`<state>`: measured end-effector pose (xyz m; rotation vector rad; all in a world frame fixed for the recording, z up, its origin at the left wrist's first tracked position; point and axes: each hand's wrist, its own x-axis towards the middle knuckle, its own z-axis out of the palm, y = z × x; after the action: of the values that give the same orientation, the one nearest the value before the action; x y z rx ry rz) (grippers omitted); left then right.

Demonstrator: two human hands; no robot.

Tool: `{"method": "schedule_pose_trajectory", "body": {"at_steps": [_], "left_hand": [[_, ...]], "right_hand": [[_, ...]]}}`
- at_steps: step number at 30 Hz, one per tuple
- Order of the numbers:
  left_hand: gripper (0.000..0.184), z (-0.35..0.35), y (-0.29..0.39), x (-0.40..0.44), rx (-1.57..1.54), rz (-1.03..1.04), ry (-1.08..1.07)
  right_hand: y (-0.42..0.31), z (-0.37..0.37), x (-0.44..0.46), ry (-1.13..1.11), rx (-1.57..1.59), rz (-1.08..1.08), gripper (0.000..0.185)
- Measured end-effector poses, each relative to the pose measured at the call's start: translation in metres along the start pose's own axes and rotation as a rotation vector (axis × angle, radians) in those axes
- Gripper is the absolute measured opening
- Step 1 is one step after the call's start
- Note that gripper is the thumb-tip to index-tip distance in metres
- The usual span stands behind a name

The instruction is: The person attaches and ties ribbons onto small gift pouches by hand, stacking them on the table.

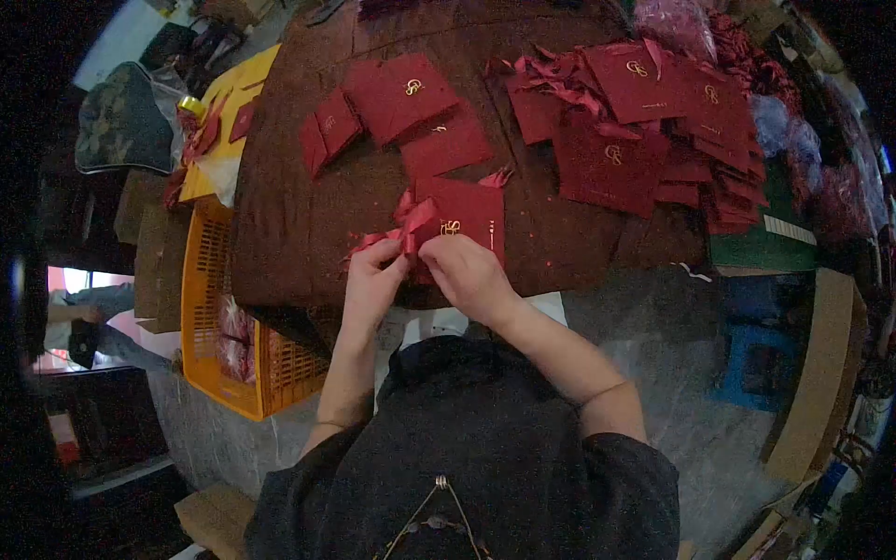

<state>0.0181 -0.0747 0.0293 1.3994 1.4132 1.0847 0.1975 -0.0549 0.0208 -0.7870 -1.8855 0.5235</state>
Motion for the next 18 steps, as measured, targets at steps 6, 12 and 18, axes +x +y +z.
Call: {"method": "schedule_pose_trajectory", "body": {"at_steps": [6,12,18], "left_hand": [[0.018,0.001,0.007,-0.002,-0.017,0.01,-0.018],[0.021,0.002,0.02,-0.001,0.313,-0.009,-0.071],[0.015,0.007,0.028,0.002,0.46,0.197,0.021]], "right_hand": [[0.002,-0.001,-0.003,0.031,0.079,0.145,0.022],[0.013,0.0,-0.009,0.177,0.338,0.361,0.019],[0.006,-0.042,0.001,-0.051,-0.067,0.132,0.063]]}}
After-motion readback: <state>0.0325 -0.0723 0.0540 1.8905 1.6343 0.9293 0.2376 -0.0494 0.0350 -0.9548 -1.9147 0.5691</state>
